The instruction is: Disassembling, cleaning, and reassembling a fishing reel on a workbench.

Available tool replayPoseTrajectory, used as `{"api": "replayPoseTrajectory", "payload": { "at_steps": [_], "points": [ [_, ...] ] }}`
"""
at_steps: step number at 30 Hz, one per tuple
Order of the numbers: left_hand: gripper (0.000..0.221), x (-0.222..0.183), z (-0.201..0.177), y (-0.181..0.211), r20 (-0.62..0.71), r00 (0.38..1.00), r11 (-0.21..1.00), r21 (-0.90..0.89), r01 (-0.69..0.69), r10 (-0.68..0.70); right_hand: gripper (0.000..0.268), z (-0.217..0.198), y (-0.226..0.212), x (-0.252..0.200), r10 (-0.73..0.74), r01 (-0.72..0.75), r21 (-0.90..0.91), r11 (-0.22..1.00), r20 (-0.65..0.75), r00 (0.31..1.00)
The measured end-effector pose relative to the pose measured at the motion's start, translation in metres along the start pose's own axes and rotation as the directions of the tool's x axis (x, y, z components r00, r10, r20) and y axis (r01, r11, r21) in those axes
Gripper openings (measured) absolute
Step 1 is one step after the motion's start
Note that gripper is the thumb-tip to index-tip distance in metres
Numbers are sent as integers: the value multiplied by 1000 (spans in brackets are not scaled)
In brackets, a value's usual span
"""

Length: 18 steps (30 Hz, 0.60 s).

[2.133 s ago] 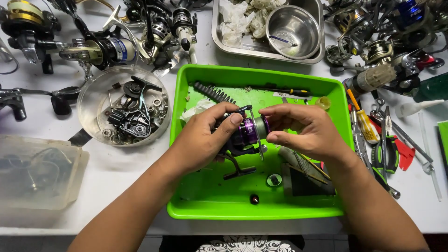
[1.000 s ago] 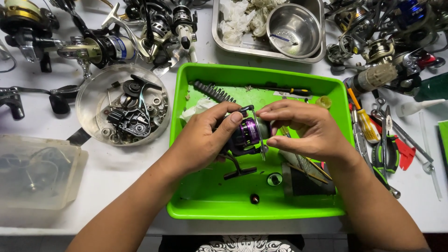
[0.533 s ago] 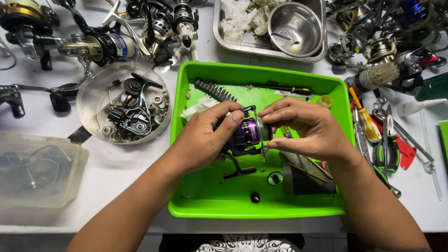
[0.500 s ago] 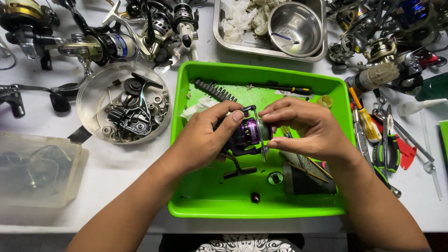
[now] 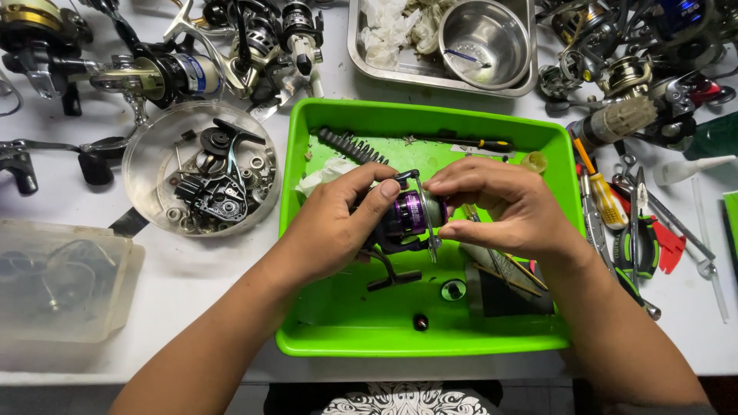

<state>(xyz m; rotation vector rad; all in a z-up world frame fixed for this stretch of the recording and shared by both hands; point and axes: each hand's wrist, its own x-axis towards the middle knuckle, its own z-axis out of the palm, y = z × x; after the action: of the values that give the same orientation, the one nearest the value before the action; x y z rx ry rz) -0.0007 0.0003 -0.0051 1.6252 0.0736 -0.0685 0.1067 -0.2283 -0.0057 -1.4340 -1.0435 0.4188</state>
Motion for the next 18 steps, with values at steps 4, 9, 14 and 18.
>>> {"api": "replayPoseTrajectory", "payload": {
  "at_steps": [4, 9, 14, 18],
  "points": [
    [44, 2, -1, 2, 7, 997, 985, 155, -77, 76, 43, 3, -12, 2, -58, 57, -121, 991, -4, 998],
    [58, 5, -5, 27, 76, 971, 898, 369, -239, 227, 44, -6, -36, 4, -3, -2, -334, 943, -15, 1000],
    [48, 26, -12, 53, 152, 911, 840, 351, -413, 384, 46, -13, -66, 22, -97, 85, -352, 932, -16, 995],
    [40, 49, -14, 62, 115, 887, 857, 225, -463, 448, 32, -30, -70, 33, -109, 69, -445, 893, -65, 992]
  ]
}}
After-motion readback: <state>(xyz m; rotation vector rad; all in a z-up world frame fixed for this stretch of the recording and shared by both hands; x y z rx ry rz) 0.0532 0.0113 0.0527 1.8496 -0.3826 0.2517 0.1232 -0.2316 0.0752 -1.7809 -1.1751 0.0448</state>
